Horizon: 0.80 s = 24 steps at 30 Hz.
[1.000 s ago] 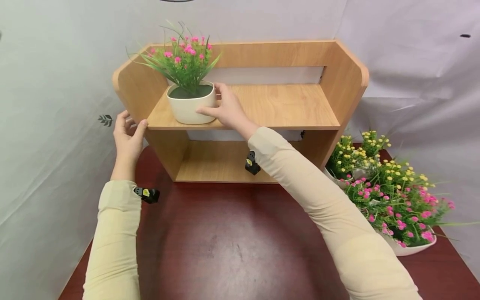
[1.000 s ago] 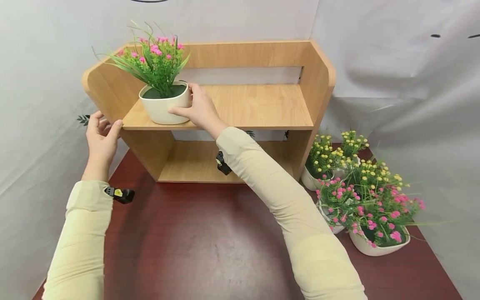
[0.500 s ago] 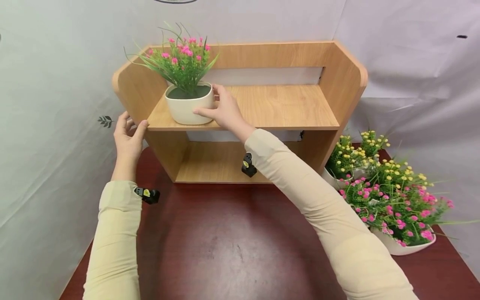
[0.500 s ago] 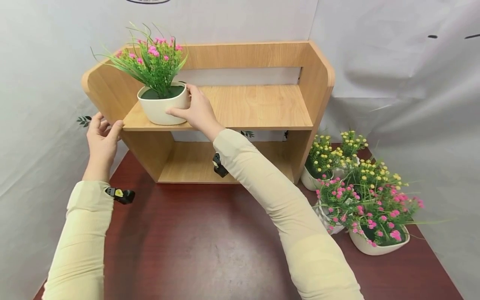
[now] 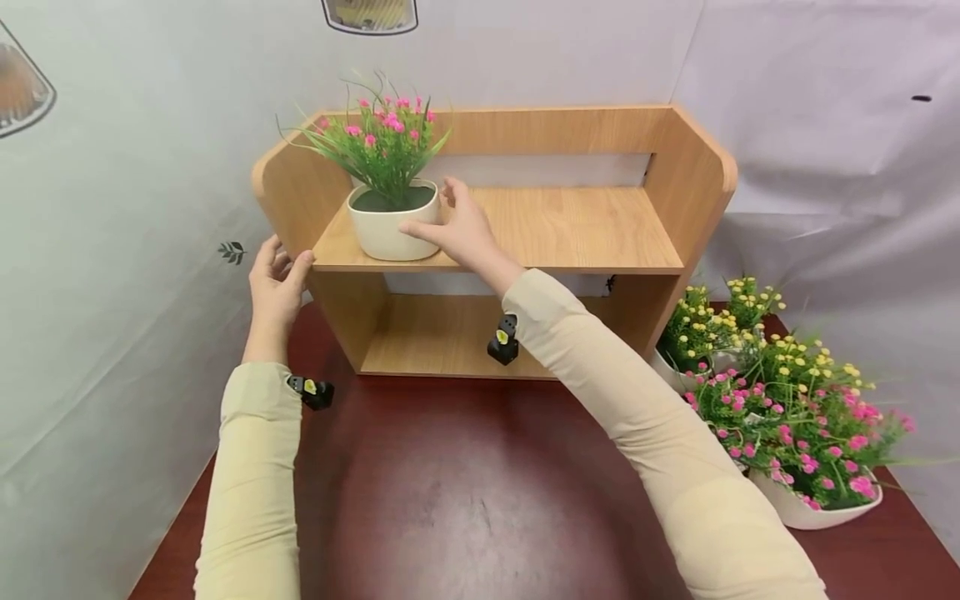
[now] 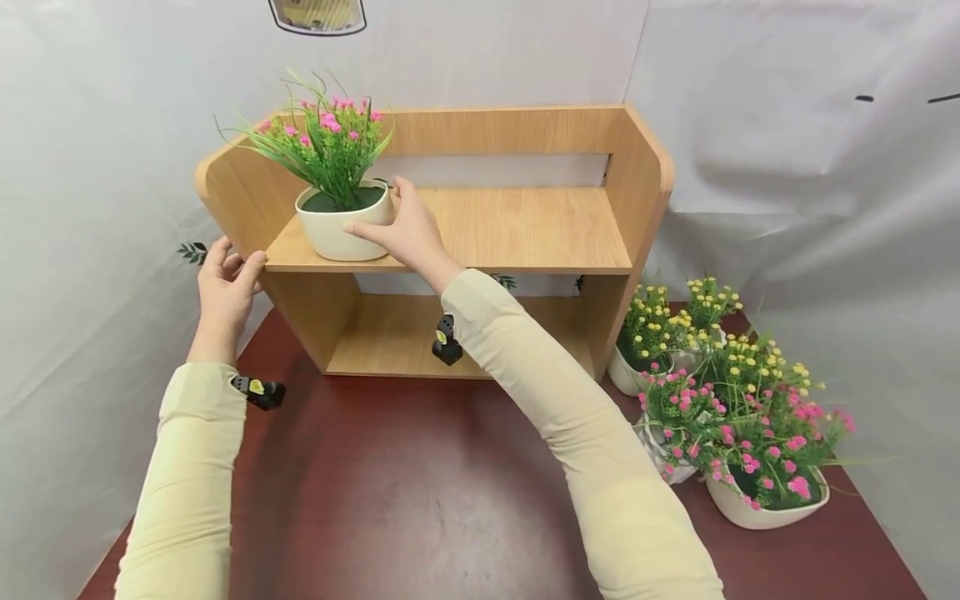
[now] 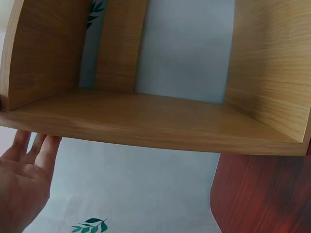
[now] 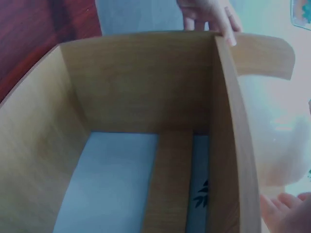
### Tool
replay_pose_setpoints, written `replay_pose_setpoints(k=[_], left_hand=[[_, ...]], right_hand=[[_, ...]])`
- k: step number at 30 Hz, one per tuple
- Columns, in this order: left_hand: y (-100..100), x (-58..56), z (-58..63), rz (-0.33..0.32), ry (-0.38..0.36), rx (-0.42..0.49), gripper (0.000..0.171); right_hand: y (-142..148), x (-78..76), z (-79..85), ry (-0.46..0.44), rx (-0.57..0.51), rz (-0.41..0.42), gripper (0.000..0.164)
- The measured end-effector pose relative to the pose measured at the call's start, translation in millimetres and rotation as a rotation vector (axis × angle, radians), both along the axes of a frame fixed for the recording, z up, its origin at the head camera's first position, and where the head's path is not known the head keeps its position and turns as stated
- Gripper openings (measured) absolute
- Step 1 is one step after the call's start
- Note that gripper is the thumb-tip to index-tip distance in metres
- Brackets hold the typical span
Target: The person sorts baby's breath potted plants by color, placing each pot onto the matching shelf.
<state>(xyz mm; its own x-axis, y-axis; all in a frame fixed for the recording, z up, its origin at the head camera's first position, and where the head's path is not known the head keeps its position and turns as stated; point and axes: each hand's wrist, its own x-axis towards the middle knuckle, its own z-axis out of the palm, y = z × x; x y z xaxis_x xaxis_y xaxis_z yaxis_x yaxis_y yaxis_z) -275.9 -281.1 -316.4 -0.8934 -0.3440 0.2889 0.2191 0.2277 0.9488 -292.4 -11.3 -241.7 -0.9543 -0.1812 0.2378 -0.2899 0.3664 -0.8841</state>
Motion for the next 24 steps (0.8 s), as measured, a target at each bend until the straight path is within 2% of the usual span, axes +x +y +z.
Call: replay_pose_setpoints(k=[5, 10, 16, 19, 24], left_hand=[[-6.2, 1.9, 3.2, 0.017, -0.010, -0.030, 0.044], [-19.1, 7.6, 9.7, 0.034, -0.016, 0.024, 0.043], [-16.9, 13.6, 17.5, 0.030, -0.046, 0.072, 0.043], [-18.2, 11.5, 17.6, 0.014, -0.054, 0.106, 0.043], [-21.7, 1.6, 12.6, 0.001, -0.043, 0.132, 0.044]], right_hand=[[0.4, 7.9, 2.8, 0.039, -0.086, -0.057, 0.091], [-3.1, 19.6, 7.7, 0.074, -0.162, -0.020, 0.085], [2.1, 33.5, 6.8, 0.115, -0.176, -0.007, 0.080], [7.0, 40.2, 6.6, 0.127, -0.187, 0.003, 0.079], [20.0, 49.2, 6.5, 0.126, -0.180, 0.000, 0.079]])
